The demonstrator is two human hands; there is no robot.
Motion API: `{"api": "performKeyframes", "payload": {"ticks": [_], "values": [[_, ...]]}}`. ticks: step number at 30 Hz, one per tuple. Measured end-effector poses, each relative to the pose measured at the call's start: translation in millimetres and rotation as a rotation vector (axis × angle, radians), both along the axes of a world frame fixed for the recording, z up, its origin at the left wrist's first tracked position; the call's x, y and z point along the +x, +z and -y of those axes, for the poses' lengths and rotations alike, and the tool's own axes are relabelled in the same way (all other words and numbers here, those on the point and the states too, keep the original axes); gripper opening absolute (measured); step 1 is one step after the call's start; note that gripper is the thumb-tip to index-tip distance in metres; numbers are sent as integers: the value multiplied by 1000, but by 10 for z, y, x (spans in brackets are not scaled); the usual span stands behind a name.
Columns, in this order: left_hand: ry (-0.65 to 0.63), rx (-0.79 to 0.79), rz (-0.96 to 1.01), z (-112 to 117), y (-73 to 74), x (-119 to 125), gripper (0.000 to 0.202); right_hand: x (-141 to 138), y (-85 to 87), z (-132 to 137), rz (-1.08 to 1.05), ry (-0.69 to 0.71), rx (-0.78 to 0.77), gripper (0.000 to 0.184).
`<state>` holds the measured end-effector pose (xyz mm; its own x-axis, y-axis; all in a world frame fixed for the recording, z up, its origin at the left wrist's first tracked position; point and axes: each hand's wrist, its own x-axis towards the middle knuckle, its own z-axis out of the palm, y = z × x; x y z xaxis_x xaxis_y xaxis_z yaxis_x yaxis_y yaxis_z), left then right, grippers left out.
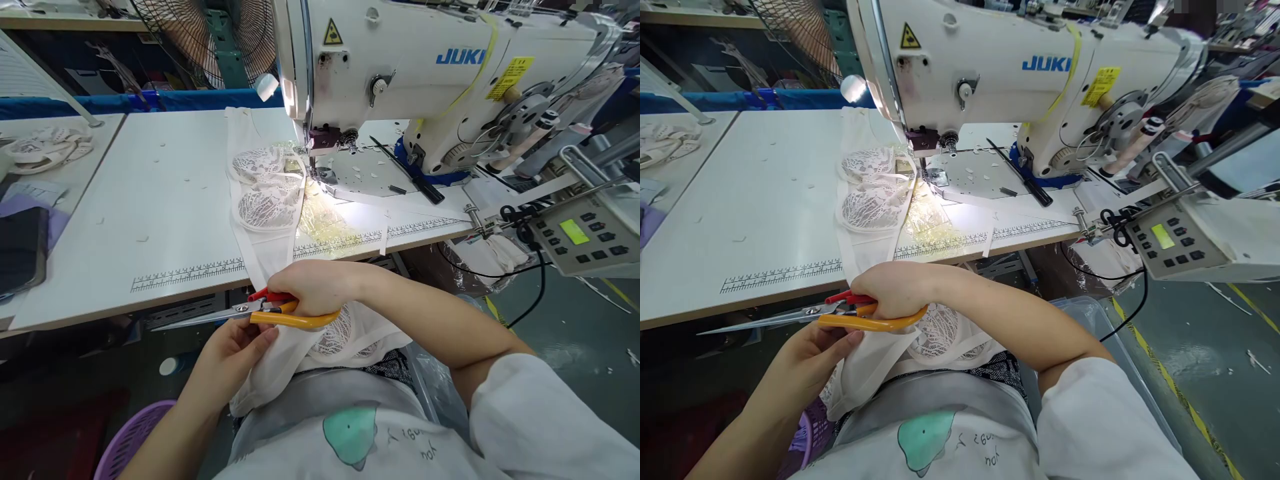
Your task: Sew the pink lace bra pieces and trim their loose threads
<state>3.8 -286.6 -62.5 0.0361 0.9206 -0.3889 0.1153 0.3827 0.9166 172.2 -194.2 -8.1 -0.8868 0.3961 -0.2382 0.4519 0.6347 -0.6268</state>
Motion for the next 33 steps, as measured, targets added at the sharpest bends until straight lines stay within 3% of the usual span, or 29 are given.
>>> {"api": "performKeyframes", "payload": {"ticks": [6,12,17,21,33], "values": [[-162,-19,16,8,-51,8,39,5,-42,78,-38,-65,-49,23],[25,-52,132,74,-125,4,29,258,-325,474,-435,-559,-172,29],[104,-91,177,89,-144,-21,29,574,-680,811,-268,-310,-338,44],[86,-80,128,92,-128,-8,25,584,-853,948,-173,-305,-381,43],[55,18,-97,98,-25,91,26,354,-745,929,-83,-450,-344,44]]}}
